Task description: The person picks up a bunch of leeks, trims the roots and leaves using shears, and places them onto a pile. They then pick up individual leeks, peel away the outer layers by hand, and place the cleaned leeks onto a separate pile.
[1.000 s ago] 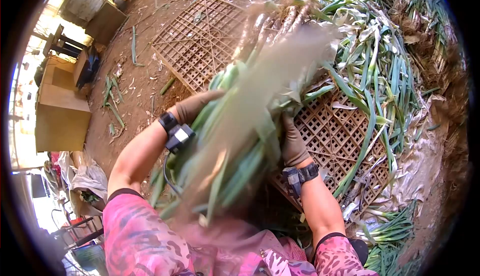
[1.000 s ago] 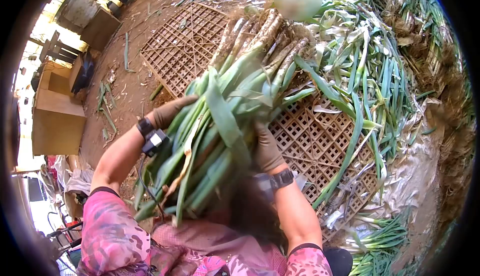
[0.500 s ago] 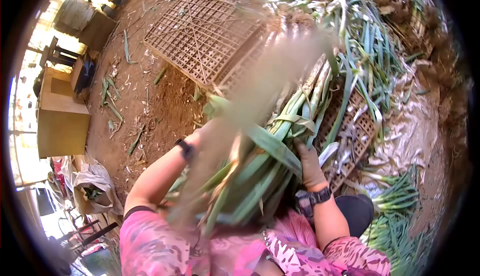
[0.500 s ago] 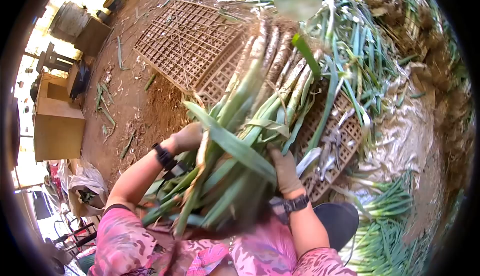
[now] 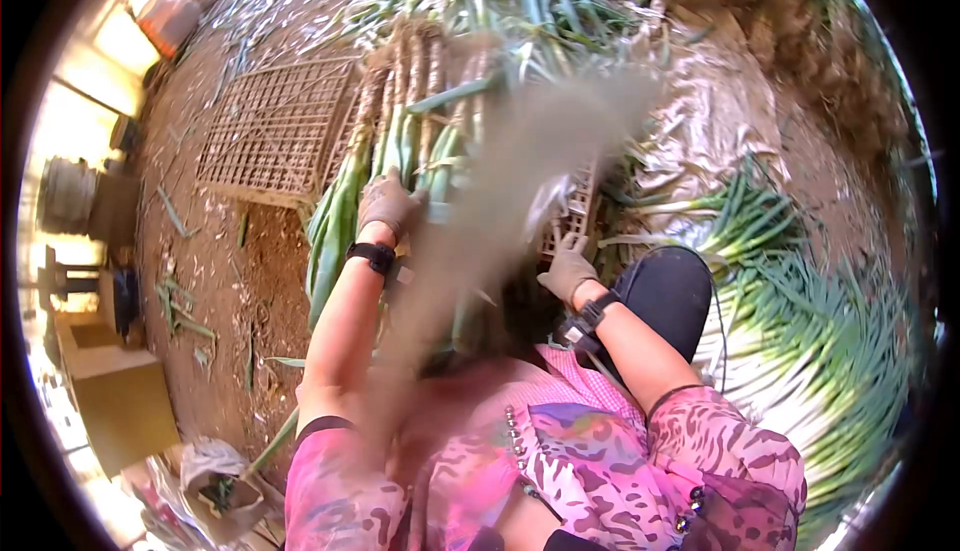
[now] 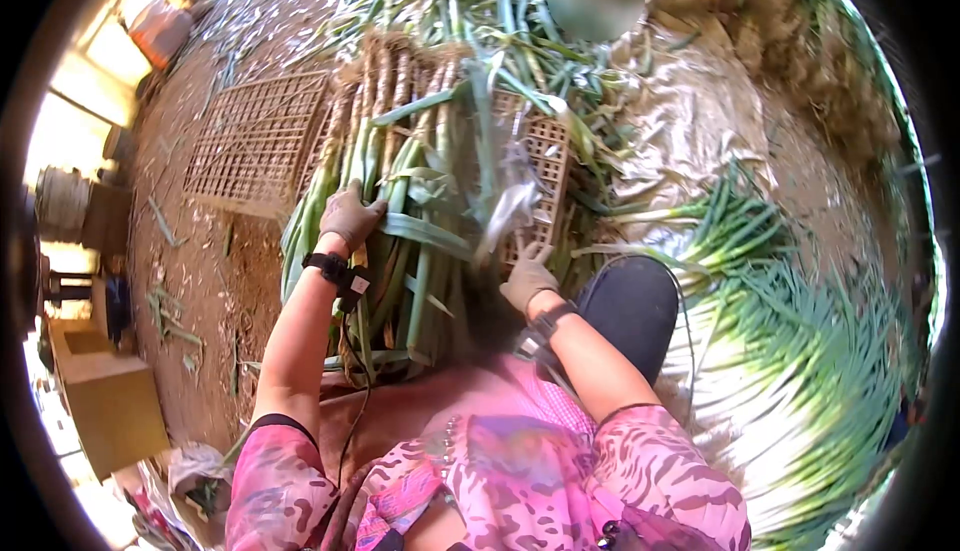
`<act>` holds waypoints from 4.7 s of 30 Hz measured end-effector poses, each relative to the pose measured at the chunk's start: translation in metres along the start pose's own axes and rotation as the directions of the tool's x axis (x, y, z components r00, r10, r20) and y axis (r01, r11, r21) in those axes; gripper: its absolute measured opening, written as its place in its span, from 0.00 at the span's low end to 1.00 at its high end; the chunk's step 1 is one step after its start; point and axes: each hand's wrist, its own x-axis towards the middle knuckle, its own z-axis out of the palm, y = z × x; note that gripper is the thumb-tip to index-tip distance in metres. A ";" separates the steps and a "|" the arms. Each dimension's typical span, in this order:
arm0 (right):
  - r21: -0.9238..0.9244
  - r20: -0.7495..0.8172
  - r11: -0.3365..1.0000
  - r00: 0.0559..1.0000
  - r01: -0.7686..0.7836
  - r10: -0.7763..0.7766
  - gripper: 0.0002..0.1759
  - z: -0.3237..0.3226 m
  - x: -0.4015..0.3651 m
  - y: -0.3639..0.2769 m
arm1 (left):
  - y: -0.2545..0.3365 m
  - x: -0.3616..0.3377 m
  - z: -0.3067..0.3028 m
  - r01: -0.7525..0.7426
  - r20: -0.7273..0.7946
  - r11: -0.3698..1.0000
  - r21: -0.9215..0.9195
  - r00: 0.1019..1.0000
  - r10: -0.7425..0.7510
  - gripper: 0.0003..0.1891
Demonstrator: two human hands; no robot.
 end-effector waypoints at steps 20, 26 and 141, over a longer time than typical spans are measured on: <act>0.536 0.086 0.789 0.910 0.300 -0.405 0.21 -0.014 -0.136 0.049 | -0.024 -0.149 -0.013 -0.219 0.384 0.887 0.406 0.922 0.051 0.26; 0.682 -0.372 0.585 0.897 0.439 -0.240 0.15 -0.055 -0.225 0.041 | 0.087 -0.243 -0.041 -0.396 -0.086 0.917 -0.054 0.916 0.391 0.32; 0.324 -0.113 0.875 0.933 0.360 -0.342 0.20 -0.057 -0.144 0.035 | 0.089 -0.140 0.137 0.000 0.163 0.513 -0.858 0.949 0.272 0.39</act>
